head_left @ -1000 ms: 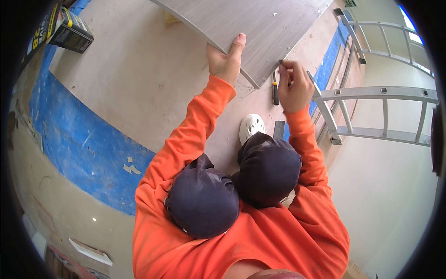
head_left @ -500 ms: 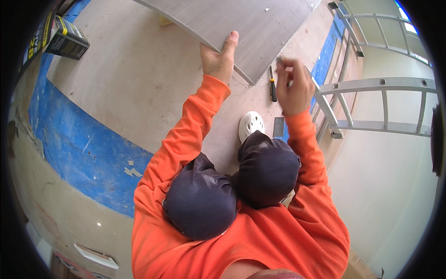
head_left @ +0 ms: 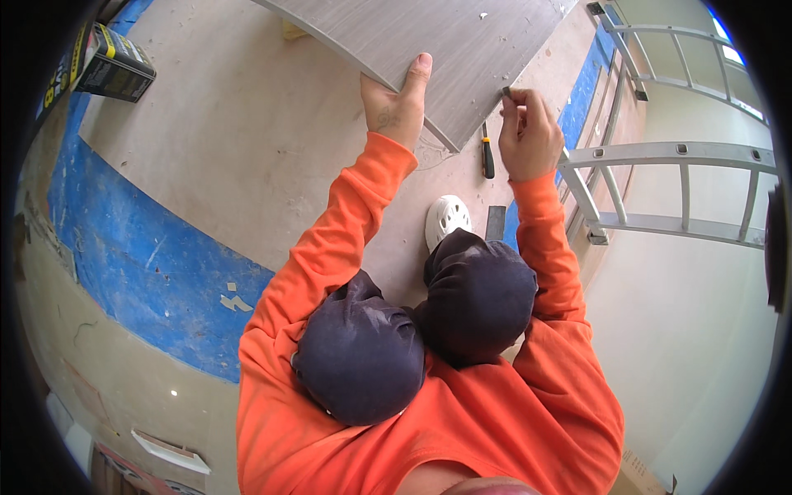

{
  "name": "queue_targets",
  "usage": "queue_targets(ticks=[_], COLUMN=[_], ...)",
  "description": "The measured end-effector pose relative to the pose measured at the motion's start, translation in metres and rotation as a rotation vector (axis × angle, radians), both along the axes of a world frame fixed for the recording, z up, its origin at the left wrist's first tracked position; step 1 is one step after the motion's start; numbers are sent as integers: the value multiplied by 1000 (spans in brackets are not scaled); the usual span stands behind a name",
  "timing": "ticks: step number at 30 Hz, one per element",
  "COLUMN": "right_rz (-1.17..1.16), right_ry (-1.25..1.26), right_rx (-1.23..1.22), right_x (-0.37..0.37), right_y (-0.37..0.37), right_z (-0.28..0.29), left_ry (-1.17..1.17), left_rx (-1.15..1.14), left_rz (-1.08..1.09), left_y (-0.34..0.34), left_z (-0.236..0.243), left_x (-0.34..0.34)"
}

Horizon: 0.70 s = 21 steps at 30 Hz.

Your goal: The person sits on the floor and uses a metal file to smooth the edges of a rectangular tile. They repeatedly file the edges and corners, occasionally pausing to inspect the surface. A second person is visible nearby handling a box of adhesive.

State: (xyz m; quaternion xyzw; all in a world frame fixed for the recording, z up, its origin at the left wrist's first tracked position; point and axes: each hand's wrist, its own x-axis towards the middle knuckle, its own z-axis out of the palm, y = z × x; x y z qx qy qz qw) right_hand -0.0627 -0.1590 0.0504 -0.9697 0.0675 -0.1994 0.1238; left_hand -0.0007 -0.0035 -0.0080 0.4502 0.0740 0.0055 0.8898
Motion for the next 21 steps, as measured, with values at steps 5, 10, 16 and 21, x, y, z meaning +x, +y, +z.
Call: queue_targets(ticks=[5,10,16,21], right_rz=[58,160,215,319], right_ry=[-45,-69,5,-32], right_rx=[-39,15,-30,101], right_x=[-20,-37,-54,-58], right_y=[24,52,62,59], right_z=[0,5,9,10], left_ry=[-8,9,6,-24], left_rx=[-26,-21,-26,-14], left_rz=[-10,-5,-11,-10], left_y=[0,0,-4,-6], left_z=[1,2,-8,-15], left_x=[0,-1,1,4])
